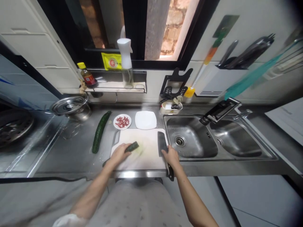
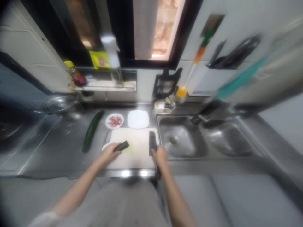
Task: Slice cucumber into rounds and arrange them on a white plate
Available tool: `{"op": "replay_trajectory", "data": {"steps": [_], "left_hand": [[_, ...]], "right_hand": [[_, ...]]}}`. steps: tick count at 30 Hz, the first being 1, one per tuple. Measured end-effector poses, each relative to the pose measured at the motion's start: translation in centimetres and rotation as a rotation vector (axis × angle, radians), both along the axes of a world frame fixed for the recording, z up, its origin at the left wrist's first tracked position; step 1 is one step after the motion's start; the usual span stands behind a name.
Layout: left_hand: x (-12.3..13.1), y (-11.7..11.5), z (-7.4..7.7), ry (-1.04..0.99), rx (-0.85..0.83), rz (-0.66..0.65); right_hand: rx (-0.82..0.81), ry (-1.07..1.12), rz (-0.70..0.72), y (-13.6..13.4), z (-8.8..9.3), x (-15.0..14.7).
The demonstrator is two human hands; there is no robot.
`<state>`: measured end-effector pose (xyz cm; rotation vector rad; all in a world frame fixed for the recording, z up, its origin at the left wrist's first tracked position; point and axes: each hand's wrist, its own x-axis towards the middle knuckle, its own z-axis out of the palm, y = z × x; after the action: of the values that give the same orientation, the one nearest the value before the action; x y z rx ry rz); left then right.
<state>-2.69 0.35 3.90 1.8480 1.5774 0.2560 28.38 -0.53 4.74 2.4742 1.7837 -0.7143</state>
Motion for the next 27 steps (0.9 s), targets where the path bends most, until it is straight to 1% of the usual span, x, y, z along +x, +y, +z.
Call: {"op": "replay_trajectory", "data": {"steps": [4,8,13,16,23,27], "left_hand": [[0.8,-0.2,0.1,0.047,0.001,-0.041],[1.1,-0.4,-0.1,0.099,0.015,-0.081],[1.1,-0.4,-0.4,0.146,0.028,-0.067],[1.1,-0.4,-0.6,0.159,0.062,-0.071],[1.5,-0.7,-0.8,0.107,0.118,-0.042],[2.3,-0.6,-1.2,0.020,0.246,-0.062]], "right_hand": [[0.008,0.024,0.023,-0.2,0.3,-0.7],[0.027,0.059,0.050,-0.4,0.2,-1.4],[0.084,0.177,0.025,-0.4,-0.2,-2.4],[0.079,0.250,0.034,-0.2,0.1,-3.3],[0.056,0.221,0.259,-0.6,1.4,-5.9],[0.061,0.186,0.350,-1.1,1.5,-7.3]]}}
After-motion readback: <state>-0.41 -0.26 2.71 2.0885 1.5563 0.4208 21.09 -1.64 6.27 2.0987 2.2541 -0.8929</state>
